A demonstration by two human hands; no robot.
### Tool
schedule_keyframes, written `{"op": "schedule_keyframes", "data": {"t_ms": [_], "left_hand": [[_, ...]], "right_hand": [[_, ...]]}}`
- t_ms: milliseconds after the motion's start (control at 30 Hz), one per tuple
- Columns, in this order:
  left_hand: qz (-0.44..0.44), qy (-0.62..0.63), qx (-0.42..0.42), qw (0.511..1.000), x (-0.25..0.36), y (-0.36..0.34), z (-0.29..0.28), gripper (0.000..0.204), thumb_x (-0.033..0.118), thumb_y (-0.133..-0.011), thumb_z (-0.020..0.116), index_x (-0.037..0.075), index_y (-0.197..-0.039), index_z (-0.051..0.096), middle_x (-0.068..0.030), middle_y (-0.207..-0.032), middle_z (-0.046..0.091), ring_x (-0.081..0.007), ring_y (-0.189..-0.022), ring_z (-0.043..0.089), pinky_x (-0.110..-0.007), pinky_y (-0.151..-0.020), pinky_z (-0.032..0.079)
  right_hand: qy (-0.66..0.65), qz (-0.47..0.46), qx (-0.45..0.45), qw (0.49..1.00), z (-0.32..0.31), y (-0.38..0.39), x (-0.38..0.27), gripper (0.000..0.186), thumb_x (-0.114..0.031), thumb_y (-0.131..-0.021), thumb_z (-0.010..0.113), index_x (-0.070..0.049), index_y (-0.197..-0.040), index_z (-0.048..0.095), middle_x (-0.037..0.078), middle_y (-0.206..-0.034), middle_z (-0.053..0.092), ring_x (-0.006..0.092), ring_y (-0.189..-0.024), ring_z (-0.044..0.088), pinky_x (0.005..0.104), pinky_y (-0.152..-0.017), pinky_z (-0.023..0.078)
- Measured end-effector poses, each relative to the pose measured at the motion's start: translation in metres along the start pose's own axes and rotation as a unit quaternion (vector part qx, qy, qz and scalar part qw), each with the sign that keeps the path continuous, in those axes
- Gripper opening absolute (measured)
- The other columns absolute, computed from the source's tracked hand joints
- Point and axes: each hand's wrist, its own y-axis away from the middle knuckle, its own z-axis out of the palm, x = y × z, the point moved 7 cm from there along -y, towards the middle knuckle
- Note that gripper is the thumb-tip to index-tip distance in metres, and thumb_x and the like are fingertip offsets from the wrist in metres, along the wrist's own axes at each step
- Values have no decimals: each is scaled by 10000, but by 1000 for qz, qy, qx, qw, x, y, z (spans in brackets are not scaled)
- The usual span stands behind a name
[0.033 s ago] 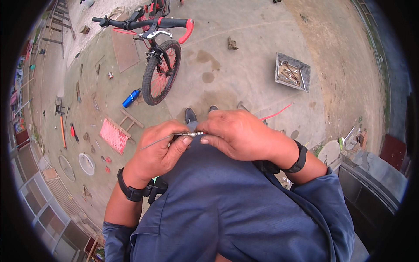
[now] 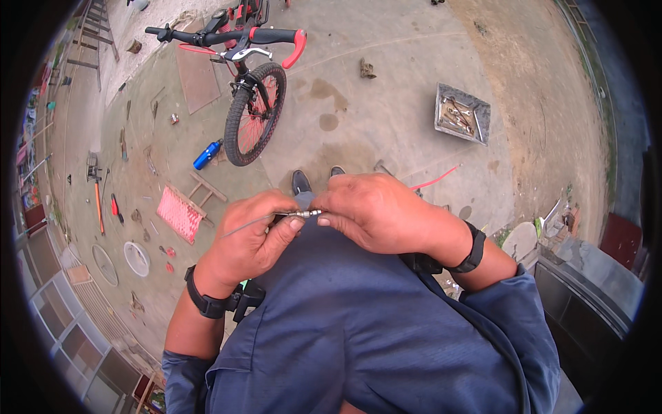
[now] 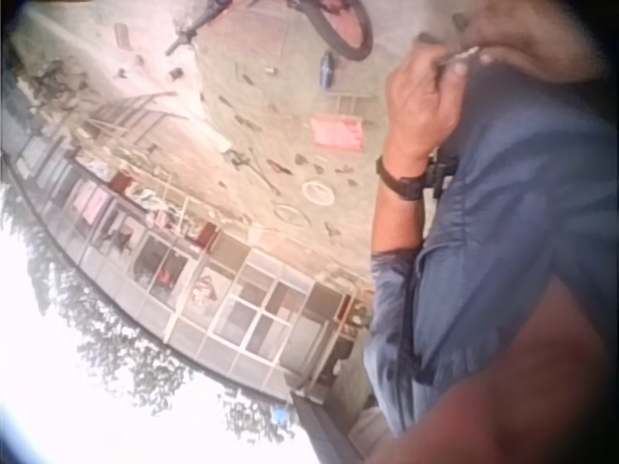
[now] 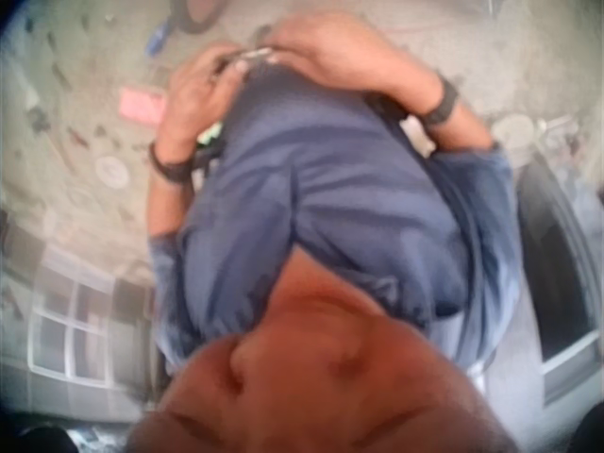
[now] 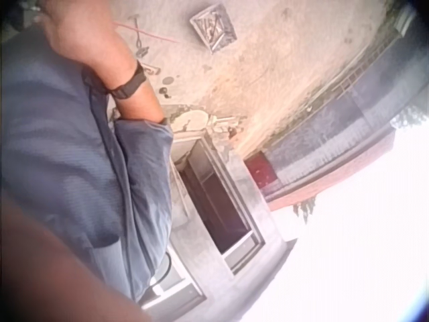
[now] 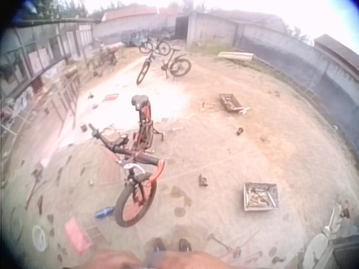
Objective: The person removes a red brake cable from the bicycle handlebar, then walks indoors to retrieve a black cable. They compare the two cables and begin inserting the black cable into the red housing near the doorway.
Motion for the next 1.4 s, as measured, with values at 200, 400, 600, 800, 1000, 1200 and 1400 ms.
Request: {"op": "schedule_keyframes", "data": {"t_ms": [200,400,600,800,1000,1200,1400], "left_hand": [[-16,13,-25,999,-2,10,5,129,85,-885,705,18,-940,609,-97,-740,610,-259,-600,591,-345,-544,458],[-20,13,-9,1000,-1,20,8,114,82,-891,695,20,-927,606,-99,-731,612,-270,-597,613,-350,-526,464],[4,-30,13,999,1,29,10,121,78,-889,693,17,-934,599,-103,-739,617,-275,-597,614,-354,-518,463],[19,-57,22,998,6,32,10,124,79,-888,693,14,-931,597,-107,-745,619,-282,-596,609,-362,-516,458],[15,-47,36,998,10,34,10,103,71,-892,684,11,-901,600,-110,-727,612,-277,-586,604,-357,-514,454],[22,-53,43,997,11,37,10,100,66,-894,681,9,-887,599,-109,-713,604,-268,-575,596,-350,-508,447],[31,-51,51,997,13,37,11,106,84,-915,666,10,-881,598,-105,-698,591,-256,-562,593,-346,-497,441]], "right_hand": [[13,-10,-46,999,9,4,-4,151,-143,-864,700,-69,-990,662,96,-771,604,336,-699,627,431,-590,489],[9,-27,-34,999,17,7,-10,125,-133,-864,695,-67,-961,651,101,-752,593,333,-666,622,434,-560,482],[22,-43,-38,998,26,8,-14,122,-120,-863,690,-57,-953,637,108,-729,574,338,-647,616,441,-552,481],[18,-57,-36,998,29,9,-17,125,-115,-856,692,-51,-943,629,111,-718,566,338,-637,614,446,-550,480],[13,-67,-28,997,31,9,-20,136,-110,-848,700,-46,-947,632,110,-715,565,337,-638,614,439,-548,479],[9,-69,-25,997,33,10,-21,146,-109,-840,709,-46,-953,640,106,-716,566,329,-644,617,431,-548,479],[9,-70,-17,997,33,10,-24,166,-111,-826,720,-48,-966,655,97,-721,569,318,-643,617,422,-546,480]]}}
